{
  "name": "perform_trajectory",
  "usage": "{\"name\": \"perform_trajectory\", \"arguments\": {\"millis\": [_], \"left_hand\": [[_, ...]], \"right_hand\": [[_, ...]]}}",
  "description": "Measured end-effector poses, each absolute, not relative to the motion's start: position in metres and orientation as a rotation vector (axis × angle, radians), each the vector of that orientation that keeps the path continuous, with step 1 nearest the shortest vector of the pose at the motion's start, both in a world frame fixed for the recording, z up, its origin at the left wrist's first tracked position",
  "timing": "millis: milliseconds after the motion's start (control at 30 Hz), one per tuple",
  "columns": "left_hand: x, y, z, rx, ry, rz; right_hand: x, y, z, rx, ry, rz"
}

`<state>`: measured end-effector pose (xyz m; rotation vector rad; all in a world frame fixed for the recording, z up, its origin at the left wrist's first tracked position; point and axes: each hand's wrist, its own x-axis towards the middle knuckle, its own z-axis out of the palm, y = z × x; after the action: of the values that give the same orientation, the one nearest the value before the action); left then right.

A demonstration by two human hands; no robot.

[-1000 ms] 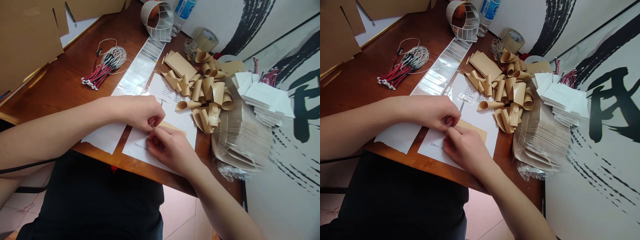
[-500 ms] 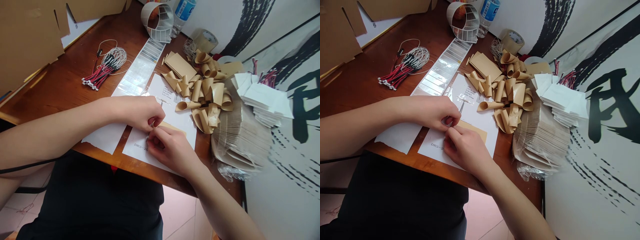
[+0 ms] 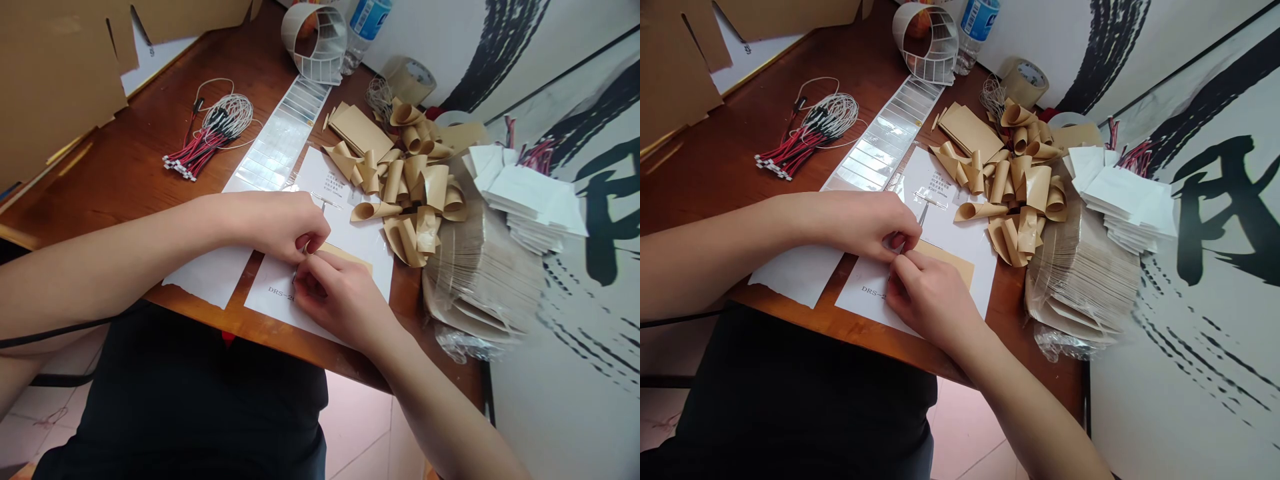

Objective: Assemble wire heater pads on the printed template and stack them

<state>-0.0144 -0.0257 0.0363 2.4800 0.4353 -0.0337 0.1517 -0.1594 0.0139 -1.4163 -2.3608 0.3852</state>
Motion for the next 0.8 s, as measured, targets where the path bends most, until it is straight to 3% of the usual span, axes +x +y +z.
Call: {"name": "perform_trajectory", "arguments": {"millis": [367,800], "left_hand": [[-0.0136,-0.0251,0.0356,2.489,0.429,-0.039],[-0.0133,-0.0262,0.0390,2.493,0.428,-0.051]], "right_hand": [[0.1524,-0.1585,0.0141,-1.411,-2.379,0.336],[0.1547,-0.1542,0.0177,-1.344,-2.386,0.505]]}}
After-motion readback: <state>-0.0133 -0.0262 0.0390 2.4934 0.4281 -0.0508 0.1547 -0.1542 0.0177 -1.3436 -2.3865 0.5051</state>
